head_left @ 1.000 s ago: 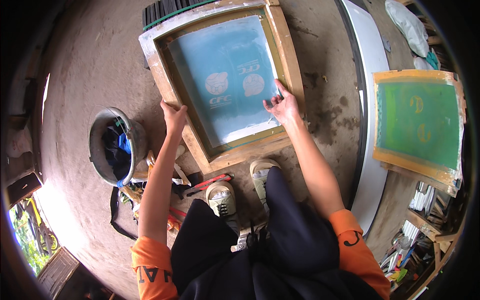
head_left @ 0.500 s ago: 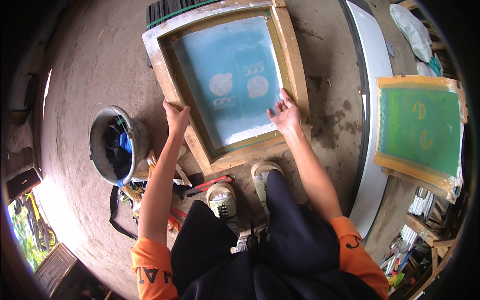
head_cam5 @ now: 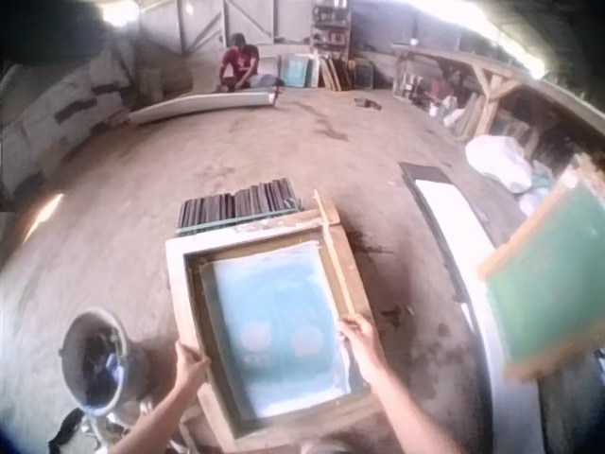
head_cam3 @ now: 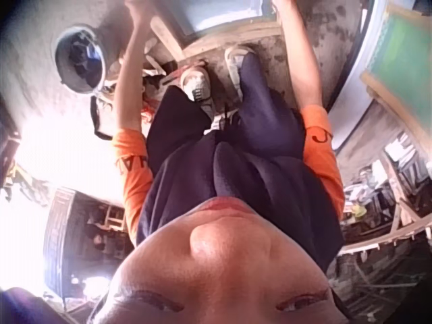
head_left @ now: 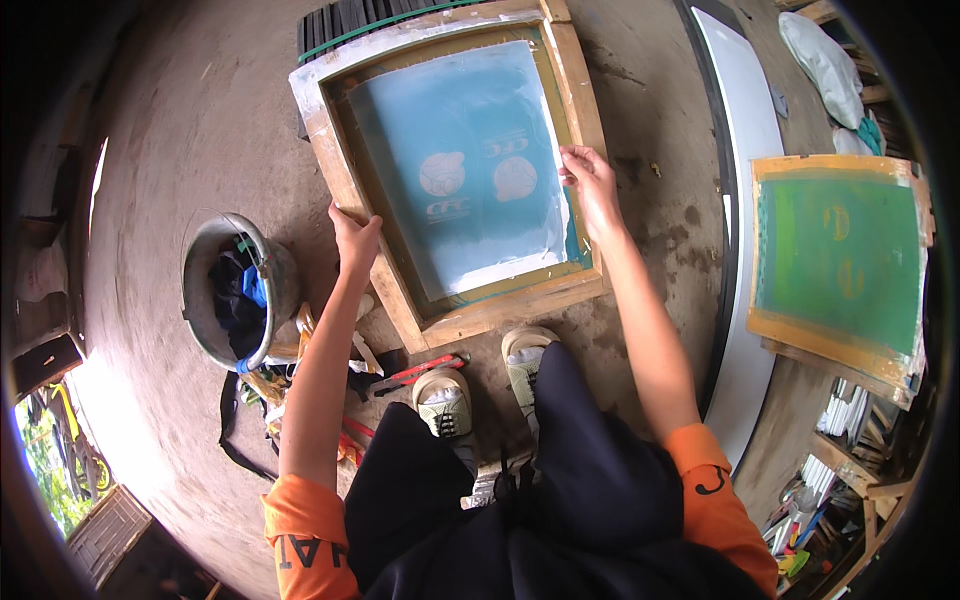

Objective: The person applies white tape to the edges of a wooden frame containing a blue screen. They smooth the tape along each side, peel off excess pieces, and discard them into a nearby bucket. The person repeats this process around the frame's perimeter.

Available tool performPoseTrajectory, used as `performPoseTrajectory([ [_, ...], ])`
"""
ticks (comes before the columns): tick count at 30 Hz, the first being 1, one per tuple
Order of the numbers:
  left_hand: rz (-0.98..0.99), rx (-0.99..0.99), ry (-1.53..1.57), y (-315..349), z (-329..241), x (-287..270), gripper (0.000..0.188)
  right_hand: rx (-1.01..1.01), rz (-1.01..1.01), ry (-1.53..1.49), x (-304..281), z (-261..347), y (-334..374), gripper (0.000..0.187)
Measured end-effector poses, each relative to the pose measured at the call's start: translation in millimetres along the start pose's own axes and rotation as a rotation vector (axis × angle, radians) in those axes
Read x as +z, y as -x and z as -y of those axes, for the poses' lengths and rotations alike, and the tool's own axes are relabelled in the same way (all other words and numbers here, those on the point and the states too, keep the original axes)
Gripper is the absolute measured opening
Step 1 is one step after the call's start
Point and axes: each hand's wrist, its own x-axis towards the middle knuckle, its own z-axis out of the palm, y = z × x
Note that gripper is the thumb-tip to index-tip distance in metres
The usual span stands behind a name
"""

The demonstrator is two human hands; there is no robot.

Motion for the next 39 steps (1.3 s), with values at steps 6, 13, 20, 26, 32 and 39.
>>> performPoseTrajectory([
  [6, 0.002, 0.042, 0.037, 8, -11, 4, 0.075, -0.818, 0.084, 1.486, -32, 1, 4, 0.021],
  [13, 0.005, 0.027, 0.020, 4, -6, 3, 0.073, -0.888, 0.135, 1.636, -39, -8, -5, 0.026],
  [20, 0.035, -0.035, 0.039, 9, -17, 3, 0.073, -1.021, 0.149, 1.813, -41, -8, -11, 0.020],
  [26, 0.001, 0.024, -0.001, 9, -19, 3, 0.073, -1.159, 0.266, 1.868, -43, -11, -20, 0.022],
  [32, -0.004, -0.005, -0.023, 6, -13, 1, 0.076, -1.171, 0.298, 1.904, -35, -12, -25, 0.014],
  [39, -0.004, 0.042, 0.030, 2, -6, 4, 0.073, -1.108, 0.429, 1.804, -41, -2, -45, 0.025],
])
